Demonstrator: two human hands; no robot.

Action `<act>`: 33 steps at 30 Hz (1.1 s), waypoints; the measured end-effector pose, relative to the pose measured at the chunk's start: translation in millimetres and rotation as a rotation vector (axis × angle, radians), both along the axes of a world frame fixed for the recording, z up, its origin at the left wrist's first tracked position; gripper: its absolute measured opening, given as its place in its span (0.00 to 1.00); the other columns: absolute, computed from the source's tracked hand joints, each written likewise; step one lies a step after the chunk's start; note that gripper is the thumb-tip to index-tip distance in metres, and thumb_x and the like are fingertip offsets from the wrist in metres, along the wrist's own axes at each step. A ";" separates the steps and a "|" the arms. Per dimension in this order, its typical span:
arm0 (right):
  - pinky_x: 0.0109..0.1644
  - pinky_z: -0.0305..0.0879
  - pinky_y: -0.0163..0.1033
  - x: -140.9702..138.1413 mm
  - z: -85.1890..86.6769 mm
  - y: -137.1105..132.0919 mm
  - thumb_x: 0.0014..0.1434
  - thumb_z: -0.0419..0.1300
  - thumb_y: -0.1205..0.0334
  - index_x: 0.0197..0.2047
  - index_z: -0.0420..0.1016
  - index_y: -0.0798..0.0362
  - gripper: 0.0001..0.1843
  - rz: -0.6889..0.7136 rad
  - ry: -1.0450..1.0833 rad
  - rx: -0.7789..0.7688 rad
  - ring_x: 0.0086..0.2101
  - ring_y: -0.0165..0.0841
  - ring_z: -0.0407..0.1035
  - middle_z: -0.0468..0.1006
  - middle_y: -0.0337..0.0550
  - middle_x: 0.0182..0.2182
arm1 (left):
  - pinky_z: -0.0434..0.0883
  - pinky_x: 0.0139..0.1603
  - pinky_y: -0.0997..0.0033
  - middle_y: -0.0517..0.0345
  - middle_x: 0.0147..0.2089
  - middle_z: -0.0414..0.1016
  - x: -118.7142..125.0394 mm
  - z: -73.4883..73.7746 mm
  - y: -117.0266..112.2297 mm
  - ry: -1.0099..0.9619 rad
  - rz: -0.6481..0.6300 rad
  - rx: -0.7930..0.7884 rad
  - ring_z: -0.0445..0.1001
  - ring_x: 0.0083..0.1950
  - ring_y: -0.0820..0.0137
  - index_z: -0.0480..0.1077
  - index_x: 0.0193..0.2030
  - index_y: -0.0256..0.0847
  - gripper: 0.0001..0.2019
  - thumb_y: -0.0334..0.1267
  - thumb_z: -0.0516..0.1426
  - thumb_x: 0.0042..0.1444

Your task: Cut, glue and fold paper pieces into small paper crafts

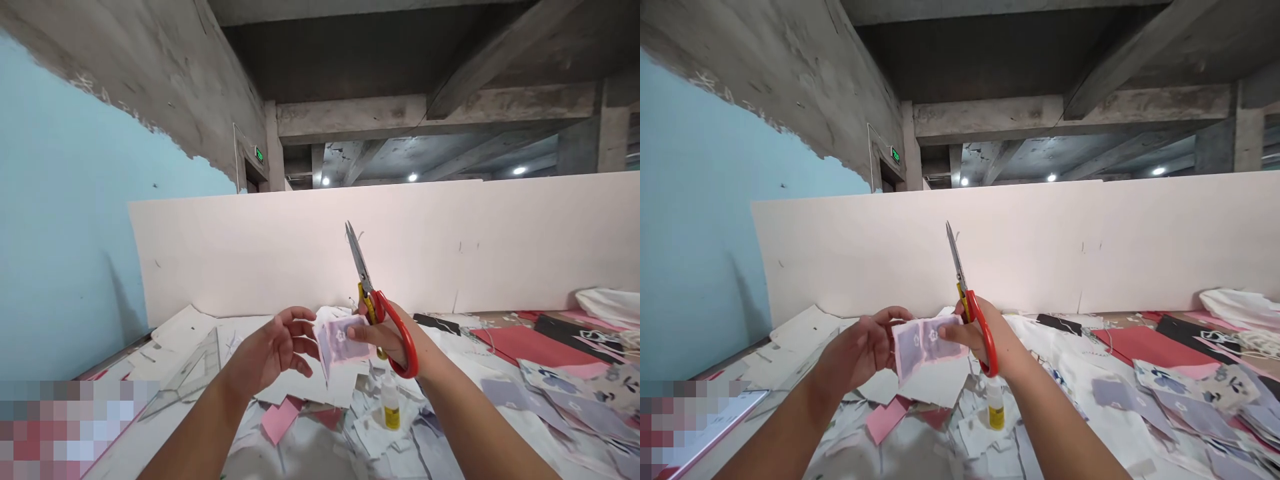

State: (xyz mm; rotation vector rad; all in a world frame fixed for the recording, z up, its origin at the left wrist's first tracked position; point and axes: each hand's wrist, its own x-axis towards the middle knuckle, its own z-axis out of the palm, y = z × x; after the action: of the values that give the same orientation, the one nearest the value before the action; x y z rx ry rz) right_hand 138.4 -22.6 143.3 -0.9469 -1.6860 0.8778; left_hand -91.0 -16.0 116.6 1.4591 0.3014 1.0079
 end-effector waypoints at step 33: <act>0.25 0.63 0.34 -29.5 -15.9 2.2 0.41 0.58 0.67 0.23 0.60 0.51 0.08 0.156 0.098 -0.051 0.21 0.28 0.65 0.65 0.31 0.18 | 0.59 0.27 0.76 0.60 0.28 0.68 5.1 6.5 -11.1 0.630 0.400 0.162 0.63 0.27 0.73 0.70 0.37 0.38 0.18 0.50 0.59 0.46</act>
State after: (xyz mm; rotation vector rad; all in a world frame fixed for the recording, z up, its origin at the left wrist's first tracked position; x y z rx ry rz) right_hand 108.9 -20.4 127.3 -0.8011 -1.6757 1.0586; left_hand -85.9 -27.2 123.1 1.8905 1.0172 0.8689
